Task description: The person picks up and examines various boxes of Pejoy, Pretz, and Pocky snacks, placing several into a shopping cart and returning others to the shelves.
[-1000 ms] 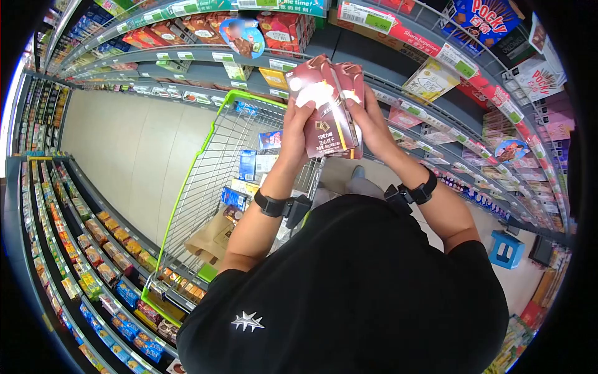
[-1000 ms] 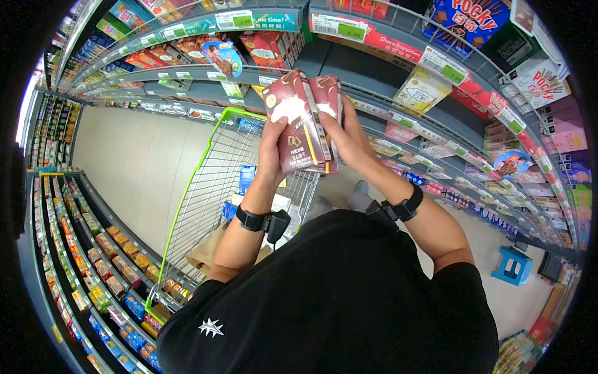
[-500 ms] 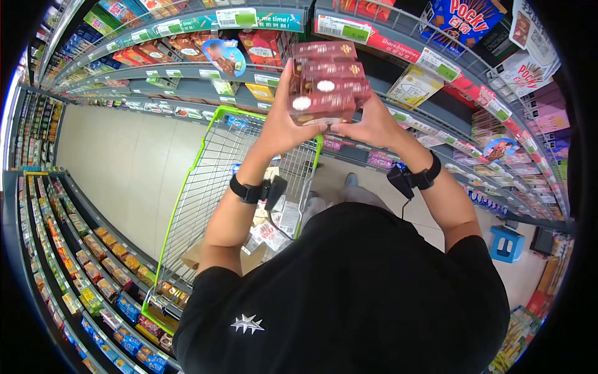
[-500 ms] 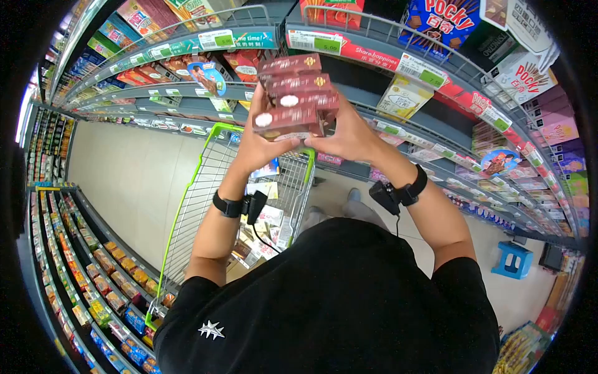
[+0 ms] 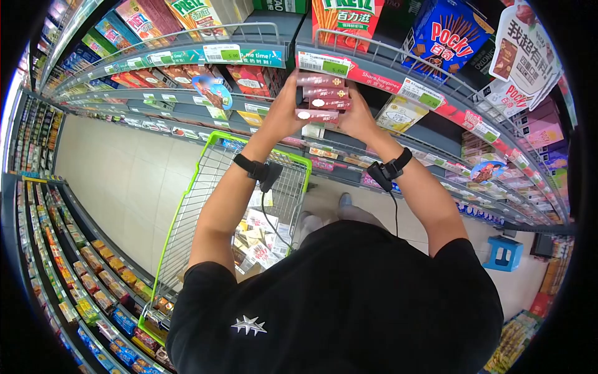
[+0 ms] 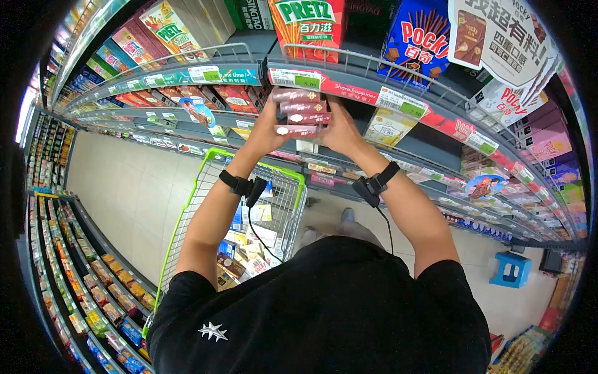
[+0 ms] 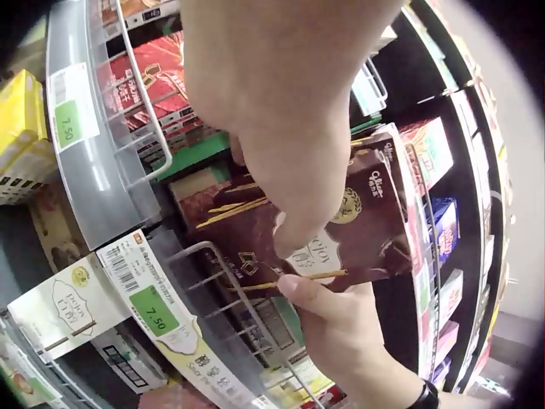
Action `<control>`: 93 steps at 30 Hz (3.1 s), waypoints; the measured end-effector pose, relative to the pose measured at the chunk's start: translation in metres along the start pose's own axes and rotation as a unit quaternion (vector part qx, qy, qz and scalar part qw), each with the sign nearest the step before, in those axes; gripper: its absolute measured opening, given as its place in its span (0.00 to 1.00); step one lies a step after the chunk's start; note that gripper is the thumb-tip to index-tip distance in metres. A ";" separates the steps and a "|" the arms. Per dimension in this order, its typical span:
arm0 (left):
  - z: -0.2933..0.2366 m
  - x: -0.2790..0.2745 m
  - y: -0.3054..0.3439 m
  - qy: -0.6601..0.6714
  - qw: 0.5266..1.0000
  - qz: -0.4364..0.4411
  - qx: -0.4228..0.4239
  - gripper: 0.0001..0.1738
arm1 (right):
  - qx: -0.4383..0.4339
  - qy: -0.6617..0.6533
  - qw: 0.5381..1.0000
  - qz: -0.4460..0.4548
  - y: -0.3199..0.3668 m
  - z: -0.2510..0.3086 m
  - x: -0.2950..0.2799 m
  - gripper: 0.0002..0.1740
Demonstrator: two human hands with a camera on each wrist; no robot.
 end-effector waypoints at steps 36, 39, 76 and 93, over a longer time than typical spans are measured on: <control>0.089 0.096 -0.047 0.409 0.855 -0.075 -0.311 0.40 | 0.121 -0.244 0.912 -0.307 -0.060 -0.082 0.028 0.19; 0.079 0.088 -0.044 0.449 0.822 -0.067 -0.345 0.40 | 0.172 -0.231 0.910 -0.299 -0.046 -0.049 0.029 0.24; 0.067 0.088 -0.032 0.358 0.859 -0.006 -0.366 0.34 | 0.142 -0.311 0.893 -0.292 -0.024 -0.069 0.022 0.29; 0.012 -0.026 0.222 0.189 0.808 -0.145 -0.539 0.22 | 0.218 -0.319 0.910 0.150 0.125 -0.051 0.059 0.14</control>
Point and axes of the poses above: each hand's wrist, its own y-axis away from the middle knuckle, its own x-axis out of the palm, z = x × y, the point moved 2 cm from there along -y, towards the middle knuckle, and after that the axes turned 9 degrees about -y, right-handed, at the moved point
